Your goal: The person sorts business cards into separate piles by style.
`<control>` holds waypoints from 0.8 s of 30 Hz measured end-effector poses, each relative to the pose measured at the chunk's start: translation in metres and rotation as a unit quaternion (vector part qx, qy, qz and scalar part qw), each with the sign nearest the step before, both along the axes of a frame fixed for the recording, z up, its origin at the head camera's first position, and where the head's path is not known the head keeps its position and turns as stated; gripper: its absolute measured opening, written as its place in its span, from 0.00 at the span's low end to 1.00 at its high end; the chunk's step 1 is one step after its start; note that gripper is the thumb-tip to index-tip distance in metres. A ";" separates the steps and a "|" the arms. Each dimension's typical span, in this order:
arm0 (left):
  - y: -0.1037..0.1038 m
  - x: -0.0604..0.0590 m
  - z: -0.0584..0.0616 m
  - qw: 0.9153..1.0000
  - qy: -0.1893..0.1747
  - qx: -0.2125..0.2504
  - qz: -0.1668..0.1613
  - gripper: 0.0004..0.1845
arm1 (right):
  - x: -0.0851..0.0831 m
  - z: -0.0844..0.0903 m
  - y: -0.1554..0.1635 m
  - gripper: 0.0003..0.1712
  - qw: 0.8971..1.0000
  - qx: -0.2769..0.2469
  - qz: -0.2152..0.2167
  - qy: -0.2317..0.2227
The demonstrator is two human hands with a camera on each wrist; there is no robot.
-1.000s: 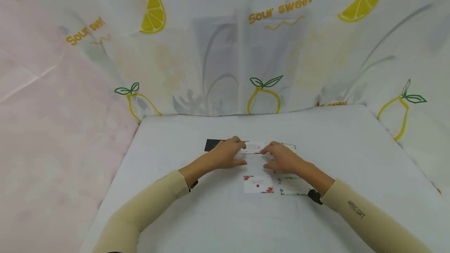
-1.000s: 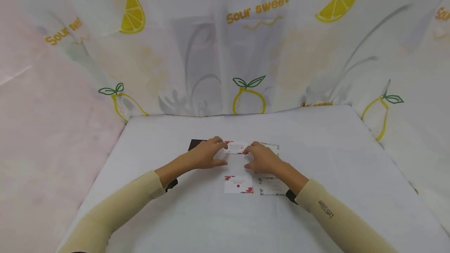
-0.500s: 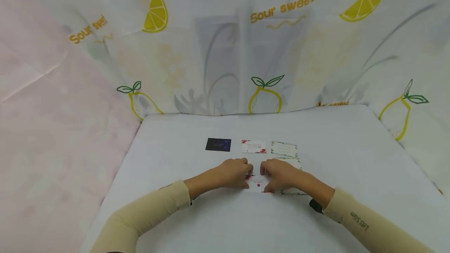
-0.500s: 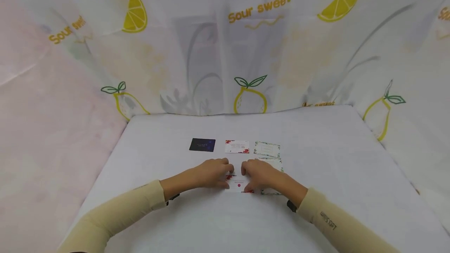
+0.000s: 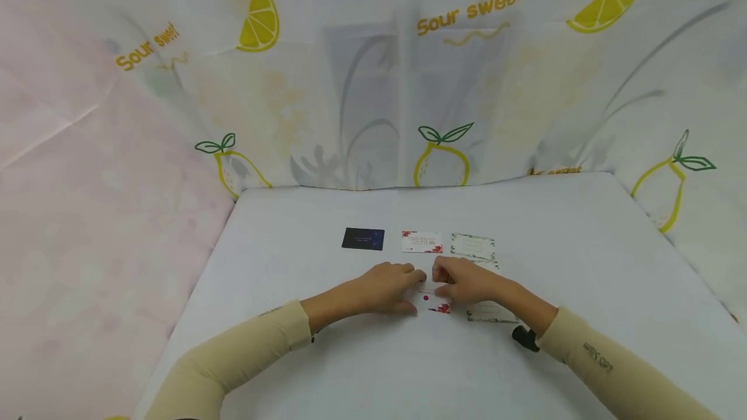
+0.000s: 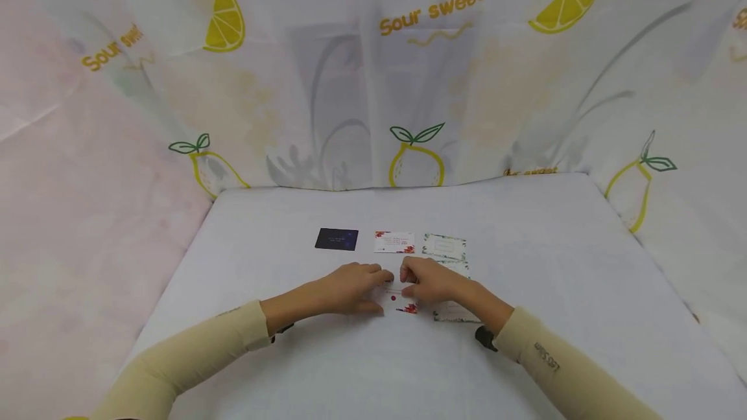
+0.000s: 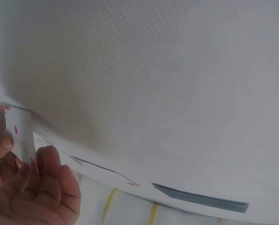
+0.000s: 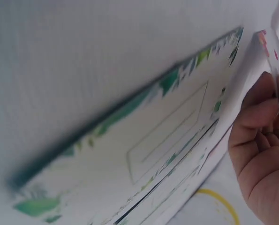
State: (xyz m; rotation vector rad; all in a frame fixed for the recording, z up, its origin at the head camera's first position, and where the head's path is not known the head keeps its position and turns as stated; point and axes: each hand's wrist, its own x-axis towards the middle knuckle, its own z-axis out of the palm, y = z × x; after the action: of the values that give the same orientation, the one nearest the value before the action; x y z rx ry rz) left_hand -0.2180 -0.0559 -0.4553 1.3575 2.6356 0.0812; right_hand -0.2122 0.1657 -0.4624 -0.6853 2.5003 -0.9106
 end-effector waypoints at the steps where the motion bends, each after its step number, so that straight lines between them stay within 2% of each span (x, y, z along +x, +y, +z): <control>1: 0.000 -0.001 0.001 1.000 0.008 0.000 0.000 0.32 | -0.003 0.000 0.002 0.08 1.000 -0.017 0.001 -0.001; 7: -0.004 -0.009 0.005 0.998 0.065 0.013 0.016 0.31 | -0.018 -0.001 0.012 0.06 0.994 -0.099 -0.020 -0.026; 11: -0.007 -0.014 0.006 0.994 0.103 0.024 0.014 0.33 | -0.024 -0.001 0.015 0.07 0.986 -0.143 -0.063 -0.052; 14: -0.007 -0.018 0.006 0.995 0.093 0.036 0.018 0.36 | -0.027 0.000 0.015 0.06 0.981 -0.164 -0.088 -0.048; 18: -0.006 -0.023 0.006 0.996 0.043 0.057 0.049 0.34 | -0.029 0.000 0.014 0.06 0.982 -0.165 -0.094 -0.015; 21: -0.006 -0.028 0.006 0.995 0.028 0.063 0.068 0.33 | -0.027 -0.001 0.012 0.09 0.984 -0.140 -0.104 0.023; 24: -0.006 -0.034 0.005 0.994 0.025 0.068 0.082 0.33 | -0.025 -0.002 0.009 0.18 0.988 -0.089 -0.102 0.081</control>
State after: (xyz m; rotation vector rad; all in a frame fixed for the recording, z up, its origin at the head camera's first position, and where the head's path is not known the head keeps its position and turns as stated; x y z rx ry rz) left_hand -0.2522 -0.0623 -0.4508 1.1926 2.8267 0.2558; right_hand -0.2370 0.1748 -0.4645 -0.5860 2.6938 -1.2067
